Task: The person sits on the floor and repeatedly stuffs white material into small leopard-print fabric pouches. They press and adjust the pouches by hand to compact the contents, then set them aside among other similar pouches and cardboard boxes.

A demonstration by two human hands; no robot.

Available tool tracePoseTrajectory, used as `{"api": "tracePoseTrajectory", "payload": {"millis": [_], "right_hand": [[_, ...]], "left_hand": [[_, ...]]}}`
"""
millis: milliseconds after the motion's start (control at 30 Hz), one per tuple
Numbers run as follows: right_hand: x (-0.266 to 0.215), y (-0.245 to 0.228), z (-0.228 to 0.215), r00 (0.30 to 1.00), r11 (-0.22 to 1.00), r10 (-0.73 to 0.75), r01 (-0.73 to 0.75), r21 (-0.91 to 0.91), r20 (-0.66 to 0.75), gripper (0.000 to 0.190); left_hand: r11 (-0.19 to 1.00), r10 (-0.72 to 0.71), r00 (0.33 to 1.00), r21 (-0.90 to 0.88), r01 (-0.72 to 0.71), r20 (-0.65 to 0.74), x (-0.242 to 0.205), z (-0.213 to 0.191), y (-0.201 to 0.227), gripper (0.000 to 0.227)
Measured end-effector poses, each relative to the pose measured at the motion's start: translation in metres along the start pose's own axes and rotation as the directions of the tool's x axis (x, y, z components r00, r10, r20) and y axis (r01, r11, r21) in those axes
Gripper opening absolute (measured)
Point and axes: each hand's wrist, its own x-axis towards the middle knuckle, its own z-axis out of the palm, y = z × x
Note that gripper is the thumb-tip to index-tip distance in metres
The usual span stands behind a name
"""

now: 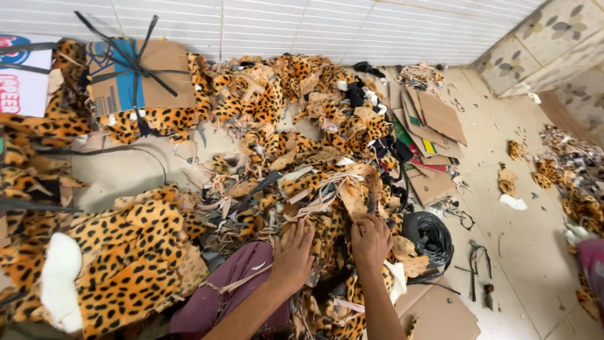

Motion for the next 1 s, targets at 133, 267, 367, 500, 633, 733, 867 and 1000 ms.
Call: {"api": "tracePoseTrajectory", "payload": {"millis": [133,267,367,500,633,733,867,1000], "right_hand": [[-0.039,-0.035,-0.018,0.995,0.998,-0.028,0.021,0.067,0.096,0.02],[-0.09,-0.065,-0.027,0.966,0.975,-0.199,0.177,0.138,0.166,0.012],[-0.114,-0.082,-0.047,0.939,0.927,-0.304,0.252,0.277,0.163,0.015],[-0.107,-0.117,-0.085,0.843,0.885,-0.263,0.017,0.465,0.469,0.015],[-0.099,-0.149,-0.111,0.758,0.844,-0.293,-0.081,0.53,0.582,0.009],[-0.096,-0.18,-0.121,0.63,0.742,-0.473,-0.093,0.664,0.616,0.013],[-0.094,-0.23,-0.127,0.396,0.684,-0.642,-0.092,0.724,0.657,0.011],[-0.097,-0.273,-0.099,0.314,0.622,-0.758,0.082,0.779,0.572,0.021]], "left_hand": [[1.0,-0.003,1.0,-0.009,0.003,0.012,-0.007,0.008,-0.022,0.074],[0.973,0.02,0.999,-0.229,-0.031,-0.048,-0.026,0.005,-0.04,0.074],[0.924,0.104,0.984,-0.353,-0.15,-0.145,-0.05,-0.002,-0.05,0.071],[0.878,0.111,0.977,-0.442,-0.183,-0.184,-0.072,-0.007,-0.072,0.078],[0.777,-0.028,0.99,-0.626,-0.066,-0.14,-0.114,-0.044,-0.078,0.078],[0.608,-0.129,0.991,-0.792,0.044,-0.044,-0.148,-0.082,-0.082,0.09],[0.291,-0.237,0.967,-0.943,0.159,0.09,-0.194,-0.129,-0.083,0.076],[0.2,-0.468,0.881,-0.979,0.029,-0.07,-0.232,-0.111,-0.128,0.057]]}}
